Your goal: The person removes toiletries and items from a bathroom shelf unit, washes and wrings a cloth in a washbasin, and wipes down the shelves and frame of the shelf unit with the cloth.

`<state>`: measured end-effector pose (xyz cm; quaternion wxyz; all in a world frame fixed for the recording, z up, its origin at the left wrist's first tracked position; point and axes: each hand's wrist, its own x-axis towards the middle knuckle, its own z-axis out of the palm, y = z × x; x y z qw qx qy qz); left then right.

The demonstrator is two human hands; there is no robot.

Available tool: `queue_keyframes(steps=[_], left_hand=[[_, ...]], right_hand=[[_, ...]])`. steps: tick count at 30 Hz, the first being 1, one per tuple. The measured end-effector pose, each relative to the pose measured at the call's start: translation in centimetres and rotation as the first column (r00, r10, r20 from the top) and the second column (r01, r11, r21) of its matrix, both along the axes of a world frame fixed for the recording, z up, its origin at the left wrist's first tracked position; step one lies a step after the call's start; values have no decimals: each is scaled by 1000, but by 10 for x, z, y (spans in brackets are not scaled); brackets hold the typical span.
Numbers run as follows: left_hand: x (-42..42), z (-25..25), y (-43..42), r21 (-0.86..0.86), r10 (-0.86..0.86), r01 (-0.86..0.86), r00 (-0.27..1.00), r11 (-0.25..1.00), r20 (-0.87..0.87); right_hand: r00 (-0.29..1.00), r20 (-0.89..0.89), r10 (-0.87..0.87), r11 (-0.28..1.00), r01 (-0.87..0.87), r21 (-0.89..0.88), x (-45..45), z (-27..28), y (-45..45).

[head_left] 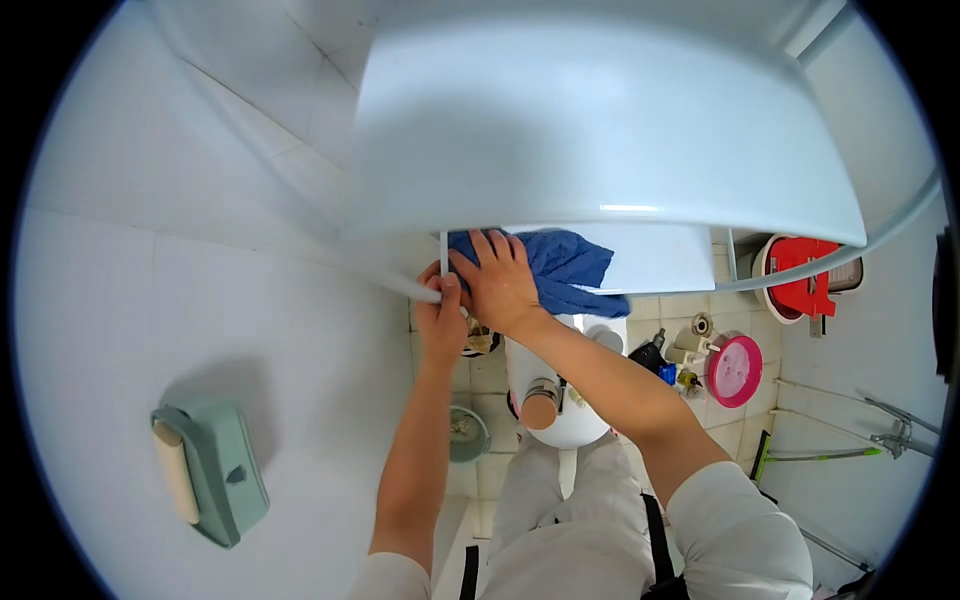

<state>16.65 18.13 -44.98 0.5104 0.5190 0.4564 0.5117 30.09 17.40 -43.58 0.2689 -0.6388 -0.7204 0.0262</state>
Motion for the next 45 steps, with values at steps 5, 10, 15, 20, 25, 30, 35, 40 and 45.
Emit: queue_keyframes(steps=[5,10,15,20,25,30,35,40,45], left_hand=[[3,-5,-1,46,98,-93,988,995,-118],[19,-15,-2,78,75,-69,994,995,-75],[18,-32,-22,-207,172,-190,980,960,-101],[20,-26,-12,-100,175,-176,984,979,-21],[10,-29,-3,59,-46,51,996,997,-73],[19,-23,-9,-30,-33,33,999,999,-4],[20,-20,-5,31,-2,0,997,1000,75],[19,-26,-4,33,2,-6,993,999,115],[11,-26,-5,-34,17,-16,999,999,38]], right_hand=[[968,75,-238,959,246,-142,109,-10,-29],[826,311,-470,881,461,105,242,-18,-70],[819,221,-530,847,526,82,136,-8,-42],[978,-76,-193,979,187,-82,27,-9,-9],[949,-18,-315,942,310,-132,131,-16,-53],[754,176,-632,763,646,-30,263,-44,-100],[844,247,-476,877,476,66,175,-29,-42],[981,-7,-194,967,190,-167,50,-17,43],[982,-169,-81,995,71,-65,36,-24,74]])
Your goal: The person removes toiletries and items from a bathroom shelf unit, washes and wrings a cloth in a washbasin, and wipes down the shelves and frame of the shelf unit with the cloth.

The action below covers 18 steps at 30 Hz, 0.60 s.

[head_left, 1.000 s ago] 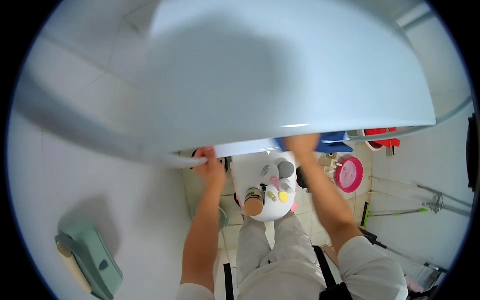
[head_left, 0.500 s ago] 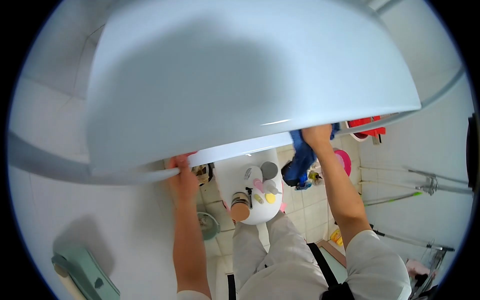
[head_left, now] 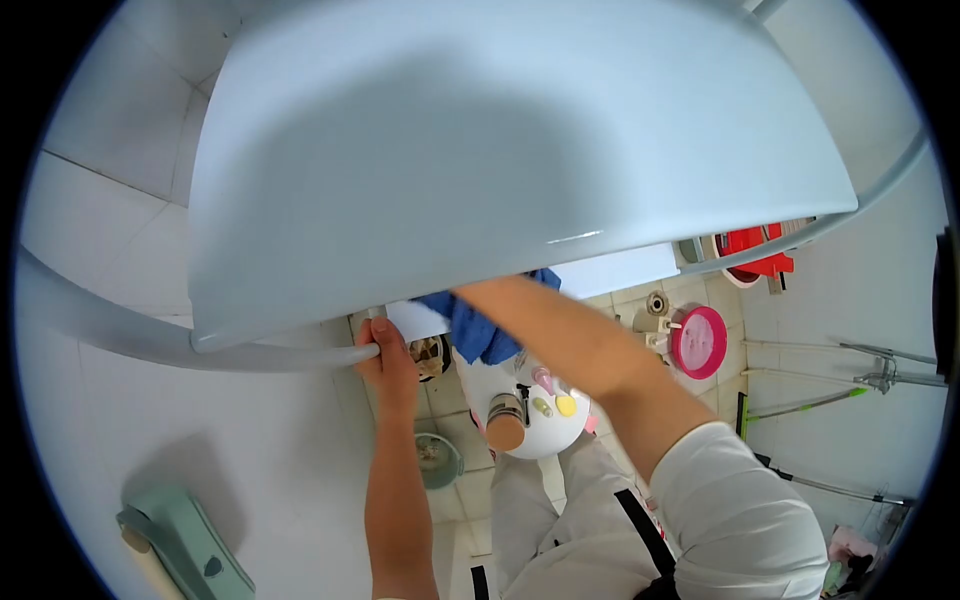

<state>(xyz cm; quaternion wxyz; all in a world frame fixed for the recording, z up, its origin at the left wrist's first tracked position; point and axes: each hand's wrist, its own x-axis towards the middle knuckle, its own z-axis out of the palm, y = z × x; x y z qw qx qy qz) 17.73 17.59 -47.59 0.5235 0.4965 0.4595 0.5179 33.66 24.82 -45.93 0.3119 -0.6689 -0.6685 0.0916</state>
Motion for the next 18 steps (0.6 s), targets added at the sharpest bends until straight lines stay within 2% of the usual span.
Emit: queue_keyframes(steps=[4,6,10,12,15,18], left_hand=[[4,-8,-1,-6,-16,16,999,1000,-31],[9,-15,-4,-57,30,-33,998,998,-63],[8,-18,-3,-14,-42,41,998,999,-36],[12,-15,-4,-20,-49,50,998,999,34],[18,-24,-4,20,74,-73,997,997,-9],[15,-32,-5,65,96,-93,995,994,-38]], right_hand=[[972,187,-144,980,166,-112,113,-6,-37],[925,284,-253,950,293,-107,176,-14,-60],[810,394,-435,869,492,-51,263,-26,-91],[774,411,-482,845,535,-16,275,-30,-100],[754,436,-491,847,530,37,265,-33,-117],[759,459,-462,873,481,84,238,-31,-149]])
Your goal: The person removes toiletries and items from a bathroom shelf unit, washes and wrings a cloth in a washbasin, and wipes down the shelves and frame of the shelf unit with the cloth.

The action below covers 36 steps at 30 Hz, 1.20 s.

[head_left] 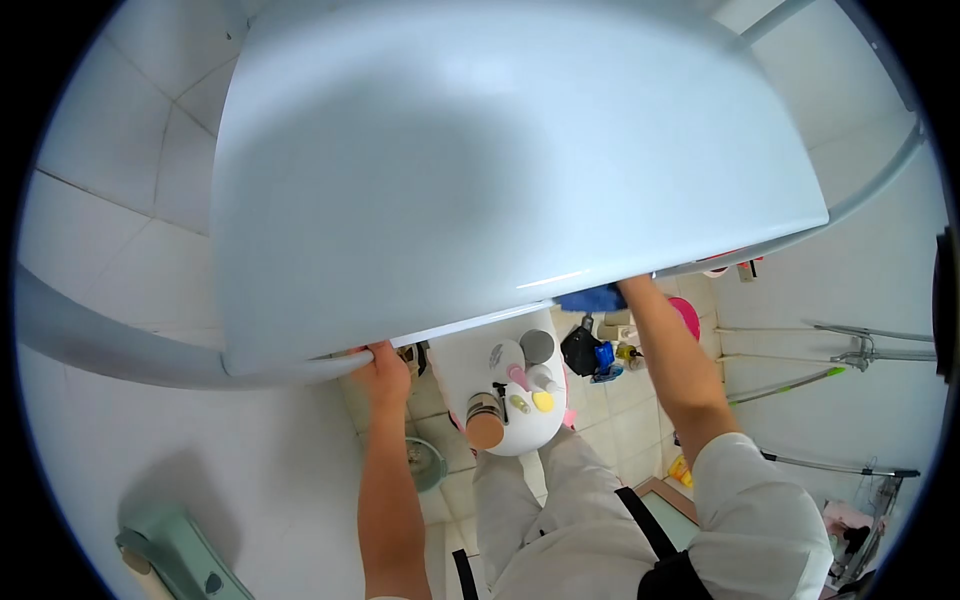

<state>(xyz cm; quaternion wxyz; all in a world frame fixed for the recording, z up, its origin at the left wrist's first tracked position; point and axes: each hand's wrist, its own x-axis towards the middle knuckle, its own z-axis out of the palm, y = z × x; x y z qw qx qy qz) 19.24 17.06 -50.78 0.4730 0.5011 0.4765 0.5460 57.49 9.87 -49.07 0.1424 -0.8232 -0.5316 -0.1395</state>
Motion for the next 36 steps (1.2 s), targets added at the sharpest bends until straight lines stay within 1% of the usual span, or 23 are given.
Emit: queue_keyframes(steps=[2,4,7,9,10,12,13,15,16,17,18,19,20,21,22,25,26,29,30,33,36], left_hand=[[0,-2,-2,27,7,-5,997,1000,-73],[-2,-1,-3,68,21,-13,991,998,-129],[0,3,-4,90,19,-10,995,996,-101],[-3,19,0,58,-39,41,999,998,-35],[-8,15,-1,44,-48,51,997,998,-58],[-21,4,-2,19,-72,74,992,997,-104],[-24,7,1,8,-88,90,990,996,-108],[-24,13,5,-14,-125,125,986,992,-112],[-22,12,7,5,-127,128,987,992,-97],[-16,11,9,27,-128,131,989,991,-79],[-11,10,9,45,-136,139,989,989,-62],[-7,14,8,13,-110,111,992,994,-55],[-3,21,7,-19,-81,80,996,997,-46],[-2,24,6,-49,-48,46,998,998,-41],[-7,17,8,-51,-64,65,998,997,3],[-11,20,6,7,-105,105,995,994,-1],[-9,23,9,-18,-85,86,996,996,21],[-11,25,10,10,-123,123,992,992,-24],[-10,25,9,16,-117,118,993,993,-20],[-7,26,9,32,-106,106,994,994,-9],[-7,26,7,29,-95,96,995,995,-26]], right_hand=[[1000,12,28,1000,-28,-1,-11,0,-26],[1000,-20,15,1000,-14,16,-20,5,-53],[997,-70,-17,998,21,59,-40,15,-79],[993,-114,-39,993,51,103,-62,29,-80],[996,-70,-54,988,63,143,-72,25,-80],[997,-45,-59,981,66,182,-98,18,-74],[997,-35,-66,977,72,199,-111,16,-68],[994,-92,56,970,-32,240,-146,15,-57],[984,-128,122,962,-85,260,-168,11,-47],[958,-213,193,961,-140,238,-194,21,-38],[924,-264,277,944,-210,255,-216,22,-26],[896,-236,375,899,-290,328,-235,16,-12],[817,-355,455,883,-361,301,-251,25,-4],[824,-253,507,845,-418,332,-262,13,4],[791,-255,557,815,-460,353,-262,18,5],[743,-121,658,728,-588,352,-227,7,-8],[777,-144,613,770,-546,330,-206,12,-19],[847,5,531,798,-502,334,-124,4,-52],[869,-19,494,832,-466,300,-101,13,-66],[905,28,424,880,-419,223,-53,13,-96],[911,11,413,890,-406,206,-21,10,-127]])
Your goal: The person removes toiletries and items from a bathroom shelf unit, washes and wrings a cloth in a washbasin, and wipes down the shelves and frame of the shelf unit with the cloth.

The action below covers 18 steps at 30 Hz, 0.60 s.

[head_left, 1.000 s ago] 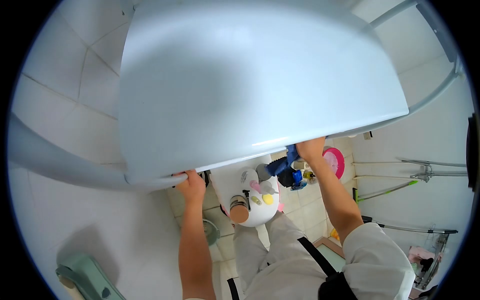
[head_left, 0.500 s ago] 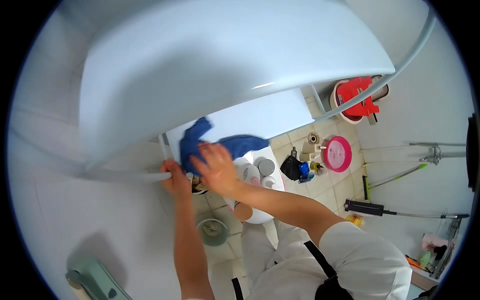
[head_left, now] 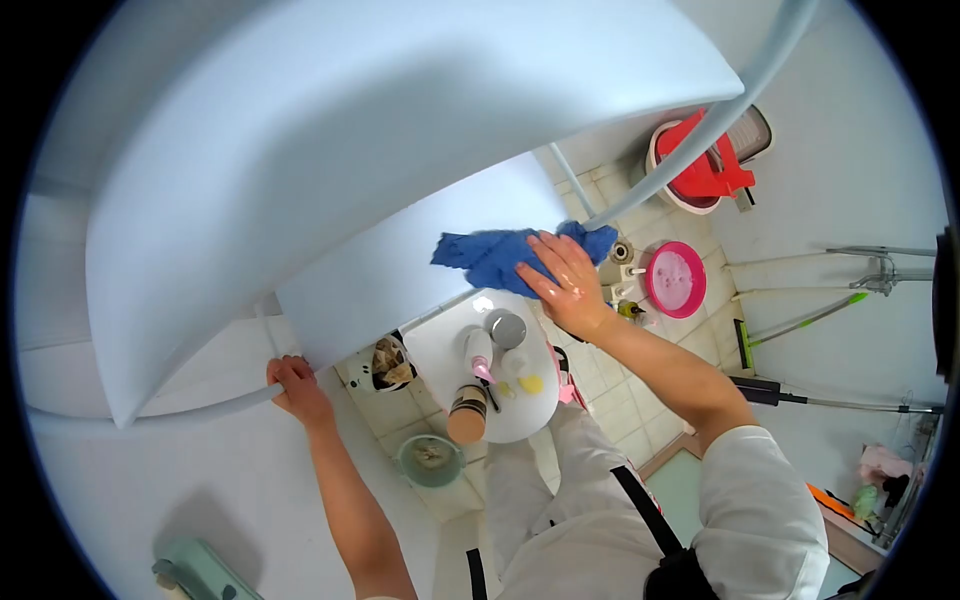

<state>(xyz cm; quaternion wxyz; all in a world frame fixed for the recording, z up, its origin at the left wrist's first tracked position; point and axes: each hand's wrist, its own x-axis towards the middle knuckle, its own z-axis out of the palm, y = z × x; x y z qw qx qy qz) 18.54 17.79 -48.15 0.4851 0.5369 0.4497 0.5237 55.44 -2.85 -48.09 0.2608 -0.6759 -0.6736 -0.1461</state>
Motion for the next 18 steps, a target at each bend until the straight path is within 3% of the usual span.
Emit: queue_keyframes(steps=[3,5,6,8,9,11,12,13,14,15,17,18], left_hand=[[9,9,-3,-15,55,-56,997,998,-52],[9,8,-1,-31,91,-94,993,995,-75],[5,7,-1,-58,72,-77,994,995,-84],[13,12,-5,-46,97,-100,993,994,-65],[15,14,-5,-39,98,-100,993,994,-62],[9,13,-4,-94,93,-97,994,991,-49],[17,18,-8,-83,100,-103,994,991,-34],[21,21,-10,-74,105,-107,994,992,-23],[2,10,-3,-96,11,-8,999,995,30],[-1,7,-2,-103,34,-32,999,994,20],[-2,5,0,-119,86,-86,996,989,-6],[-9,4,3,-140,41,-40,999,989,-1]], right_hand=[[992,-124,12,1000,-13,-6,39,-30,-49],[947,-260,-191,980,170,-100,72,-35,-84],[857,-397,-330,944,302,-132,84,-42,-96],[599,-694,-399,894,424,-148,107,-40,-100],[424,-817,-391,872,454,-181,115,-39,-103],[73,-981,-178,928,343,-143,109,-3,-89],[60,-977,-203,950,256,-182,110,-13,-89],[153,-985,-76,981,186,-47,102,-6,-76],[434,-896,-91,986,165,-20,94,-13,-66],[510,-860,-11,998,60,23,85,-15,-51],[485,-872,71,978,136,155,60,-39,-19],[540,-839,69,966,175,192,57,-63,-12]])
